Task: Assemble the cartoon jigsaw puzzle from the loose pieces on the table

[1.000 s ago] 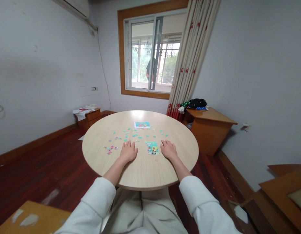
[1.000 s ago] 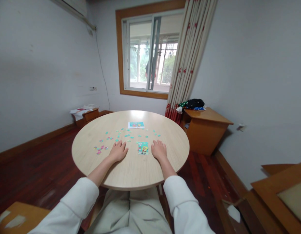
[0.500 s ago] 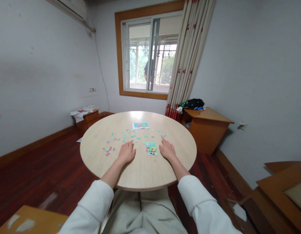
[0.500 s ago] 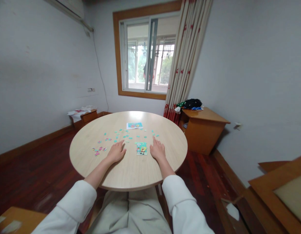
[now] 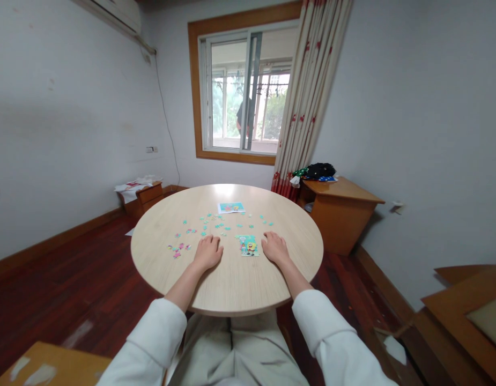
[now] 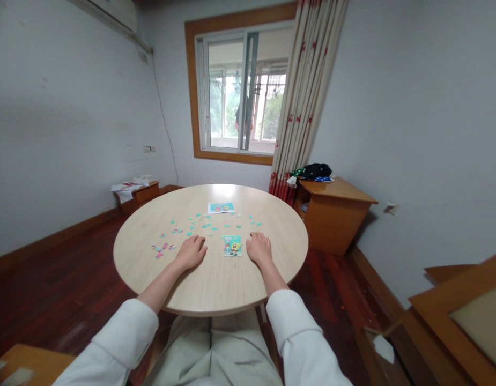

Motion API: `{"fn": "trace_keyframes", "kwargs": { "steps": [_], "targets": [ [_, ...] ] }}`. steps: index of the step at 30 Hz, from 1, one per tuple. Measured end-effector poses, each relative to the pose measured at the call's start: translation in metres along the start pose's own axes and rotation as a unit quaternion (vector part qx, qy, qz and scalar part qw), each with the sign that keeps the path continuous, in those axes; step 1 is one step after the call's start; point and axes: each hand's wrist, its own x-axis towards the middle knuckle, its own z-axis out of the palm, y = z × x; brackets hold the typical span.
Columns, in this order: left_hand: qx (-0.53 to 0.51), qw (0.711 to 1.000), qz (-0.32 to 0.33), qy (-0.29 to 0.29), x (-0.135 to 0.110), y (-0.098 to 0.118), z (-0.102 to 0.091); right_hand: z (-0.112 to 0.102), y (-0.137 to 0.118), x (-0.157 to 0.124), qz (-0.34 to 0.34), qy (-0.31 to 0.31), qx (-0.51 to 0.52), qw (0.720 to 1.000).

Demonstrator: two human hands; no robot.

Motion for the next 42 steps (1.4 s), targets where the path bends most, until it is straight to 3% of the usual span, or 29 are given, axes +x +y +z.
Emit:
{"fn": "trace_keyframes", "kwargs": {
  "steps": [14,22,29,42],
  "targets": [
    [-0.007,1.0,0.002,-0.004,0.0017,-0.0007,0.0014,-0.0034,-0.0004,-0.0023,0.006,0.005,0.007,1.0],
    [-0.127,0.989,-0.055,0.052,0.0058,-0.0027,0.006,-0.0023,0.0022,-0.0015,0.015,0.017,0.016,1.0],
    [-0.057,0.998,-0.002,0.01,0.0051,-0.004,0.0033,-0.0035,0.0016,-0.0012,-0.001,0.014,0.005,1.0],
    [-0.076,0.997,-0.001,0.029,0.0071,-0.0061,0.0072,-0.001,0.0033,-0.0005,-0.002,0.025,0.023,0.999]
  ]
}}
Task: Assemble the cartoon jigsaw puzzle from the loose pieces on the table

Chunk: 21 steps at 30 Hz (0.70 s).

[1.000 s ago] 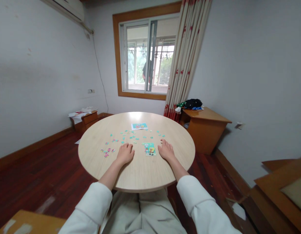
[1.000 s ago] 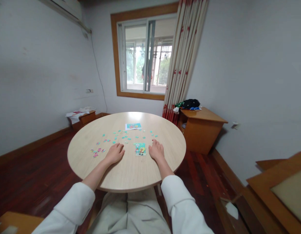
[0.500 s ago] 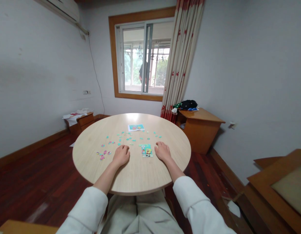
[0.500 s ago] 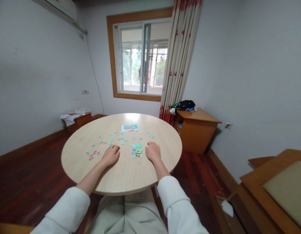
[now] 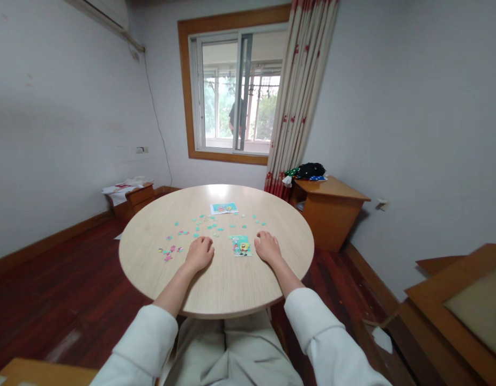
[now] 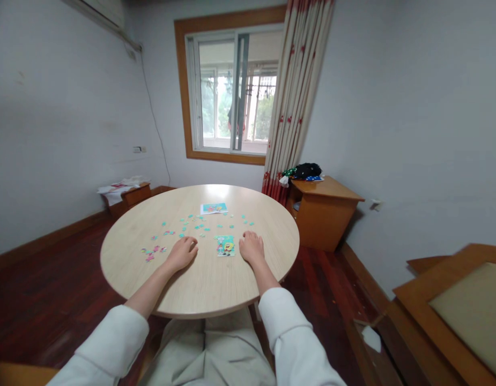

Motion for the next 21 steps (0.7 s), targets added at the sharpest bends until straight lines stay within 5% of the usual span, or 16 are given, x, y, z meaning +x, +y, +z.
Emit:
{"fn": "trace_keyframes", "kwargs": {
  "steps": [21],
  "targets": [
    [-0.042,0.999,-0.01,0.03,-0.0005,-0.001,0.0024,-0.0012,-0.0011,-0.0024,0.028,0.001,0.037,0.999]
  ]
}}
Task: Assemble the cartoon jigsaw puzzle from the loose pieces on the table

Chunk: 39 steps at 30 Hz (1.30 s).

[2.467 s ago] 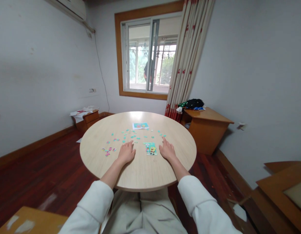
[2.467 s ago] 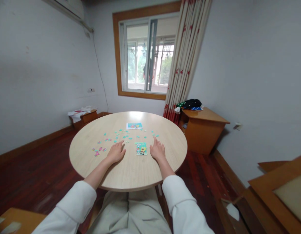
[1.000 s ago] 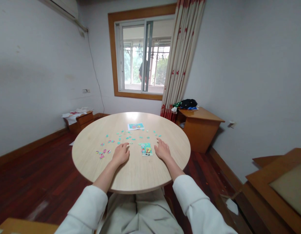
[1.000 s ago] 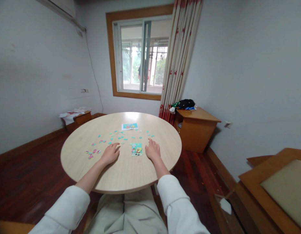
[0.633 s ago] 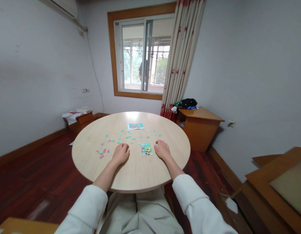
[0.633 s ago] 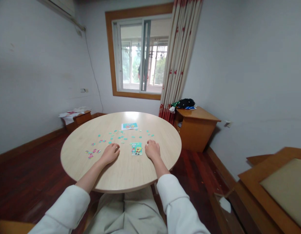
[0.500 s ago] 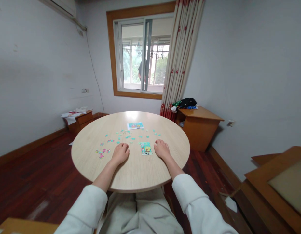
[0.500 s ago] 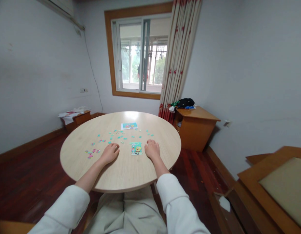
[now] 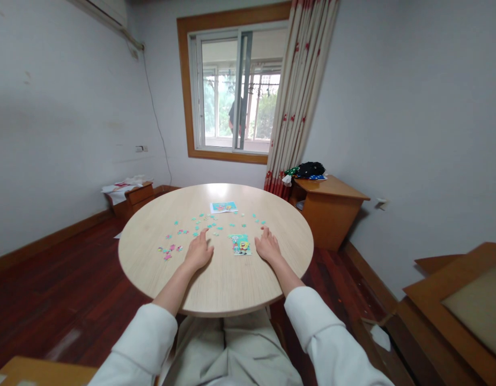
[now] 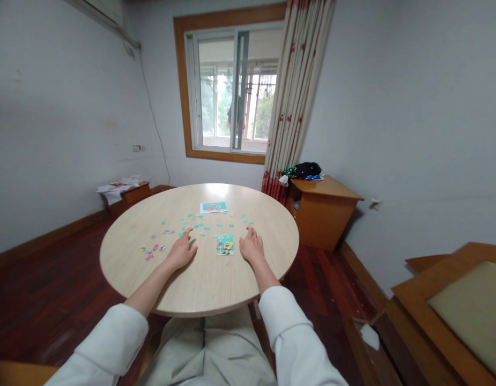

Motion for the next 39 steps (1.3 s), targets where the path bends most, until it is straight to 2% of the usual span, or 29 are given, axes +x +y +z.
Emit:
{"fn": "trace_keyframes", "kwargs": {
  "steps": [6,11,28,34,39],
  "targets": [
    [0.043,0.999,0.019,-0.024,0.0005,-0.0015,-0.0011,0.0016,0.0005,0.0025,-0.02,-0.012,-0.04,0.999],
    [0.044,0.999,0.023,-0.022,0.0018,-0.0034,0.0003,0.003,0.0016,0.003,-0.029,0.002,-0.054,0.998],
    [0.024,1.0,0.009,-0.011,0.0004,-0.0027,-0.0015,-0.0008,-0.0012,-0.0014,-0.02,0.006,-0.001,1.0],
    [0.023,1.0,0.011,-0.002,0.0001,-0.0028,-0.0012,-0.0014,-0.0019,-0.0001,-0.028,-0.003,-0.034,0.999],
    [0.055,0.998,0.03,-0.02,-0.0027,-0.001,-0.0049,-0.0005,-0.0016,0.0011,-0.04,-0.007,-0.043,0.998]
  ]
}}
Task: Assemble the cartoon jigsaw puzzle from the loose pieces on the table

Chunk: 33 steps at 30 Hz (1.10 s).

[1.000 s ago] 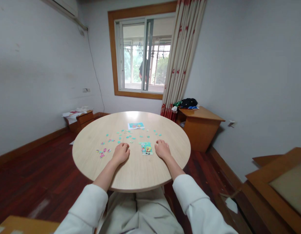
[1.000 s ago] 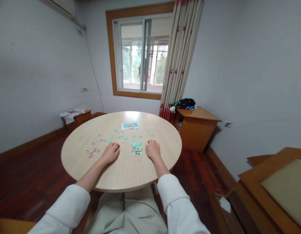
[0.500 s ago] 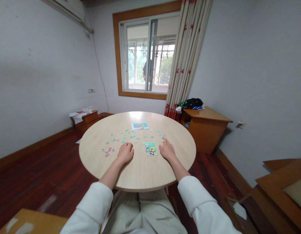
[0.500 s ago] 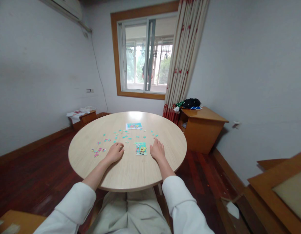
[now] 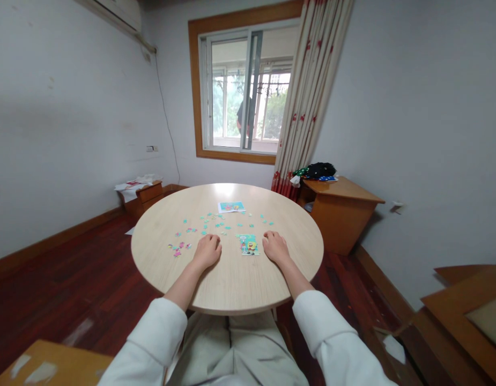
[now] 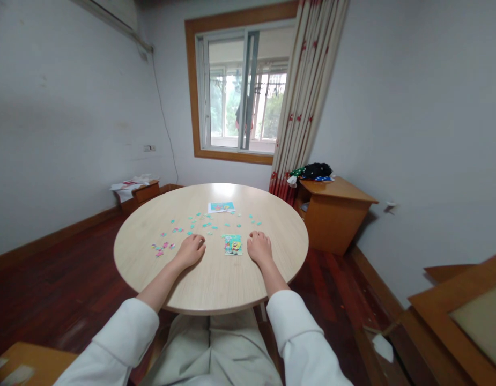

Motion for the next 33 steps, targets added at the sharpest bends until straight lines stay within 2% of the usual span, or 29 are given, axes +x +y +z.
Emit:
{"fn": "trace_keyframes", "kwargs": {
  "steps": [33],
  "targets": [
    [-0.028,0.999,-0.011,0.018,0.0033,-0.0056,0.0077,0.0054,0.0023,0.0033,0.004,0.003,-0.012,1.0]
  ]
}}
